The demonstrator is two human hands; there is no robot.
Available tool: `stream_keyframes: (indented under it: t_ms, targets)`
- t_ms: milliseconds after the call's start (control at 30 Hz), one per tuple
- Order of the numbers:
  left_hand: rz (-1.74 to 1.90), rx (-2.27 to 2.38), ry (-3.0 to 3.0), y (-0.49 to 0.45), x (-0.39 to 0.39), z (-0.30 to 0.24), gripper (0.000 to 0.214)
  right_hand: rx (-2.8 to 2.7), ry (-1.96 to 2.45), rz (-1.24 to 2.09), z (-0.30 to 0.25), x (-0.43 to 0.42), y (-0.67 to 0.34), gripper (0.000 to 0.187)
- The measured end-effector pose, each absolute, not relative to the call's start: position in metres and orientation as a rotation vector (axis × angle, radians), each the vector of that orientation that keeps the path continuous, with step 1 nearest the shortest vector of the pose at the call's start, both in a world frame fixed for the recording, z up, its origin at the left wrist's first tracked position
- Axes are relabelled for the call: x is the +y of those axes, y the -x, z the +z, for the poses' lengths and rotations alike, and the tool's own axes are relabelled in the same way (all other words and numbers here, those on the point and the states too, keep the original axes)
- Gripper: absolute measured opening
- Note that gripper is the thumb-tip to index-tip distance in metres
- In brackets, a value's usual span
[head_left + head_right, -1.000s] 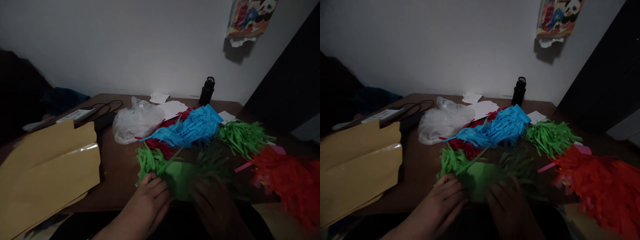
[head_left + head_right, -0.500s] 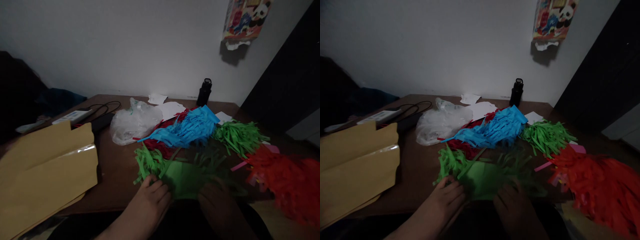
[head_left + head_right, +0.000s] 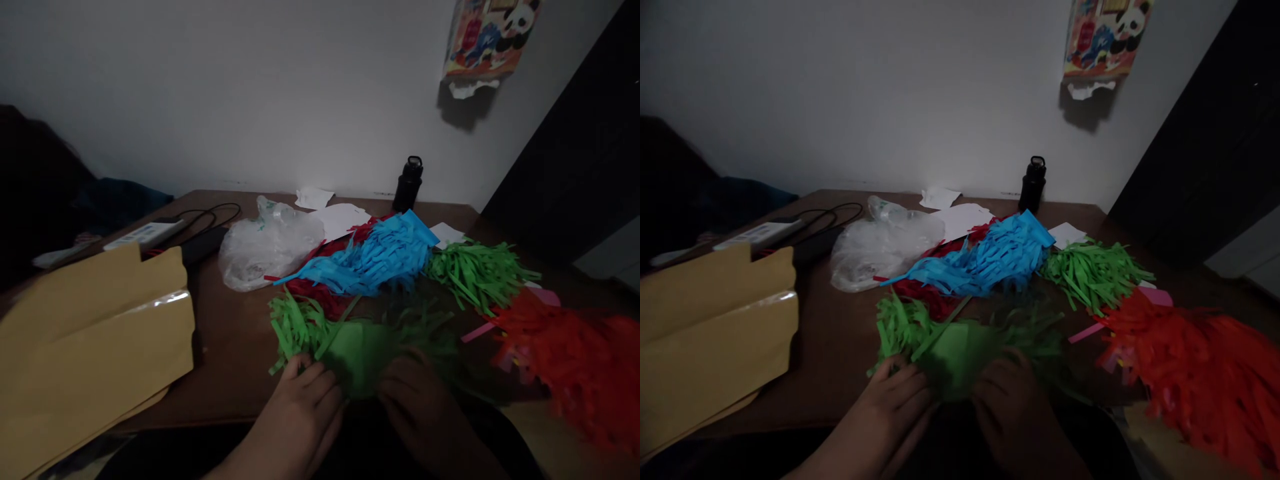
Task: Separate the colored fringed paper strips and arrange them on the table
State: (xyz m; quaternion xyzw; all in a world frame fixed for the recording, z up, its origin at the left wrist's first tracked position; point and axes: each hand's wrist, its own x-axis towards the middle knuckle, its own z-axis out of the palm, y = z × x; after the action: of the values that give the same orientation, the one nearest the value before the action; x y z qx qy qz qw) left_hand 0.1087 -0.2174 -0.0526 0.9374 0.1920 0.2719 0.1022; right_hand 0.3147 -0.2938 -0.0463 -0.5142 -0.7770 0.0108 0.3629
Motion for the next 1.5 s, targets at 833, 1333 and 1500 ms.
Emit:
stream_keyframes:
  t_ms: [833,1333,1500]
  targets:
    - [0.685,0.335,-3.104,-0.113,-0.201,-0.052,0.020,-2.225,1.296,-0.077,-0.055,-0.286,-0.325,0.029]
    - [0.269,1.052,-2.710,-0.107,-0.198,-0.019,0.024,-2.071,1.815,0.533,-0.021,-0.241,-0.325,0.012]
    - [0.139,1.228,-2.693,-0.107,-0.193,-0.019,0.022,-2.038,1.898,0.651,-0.022,-0.225,-0.322,0.010]
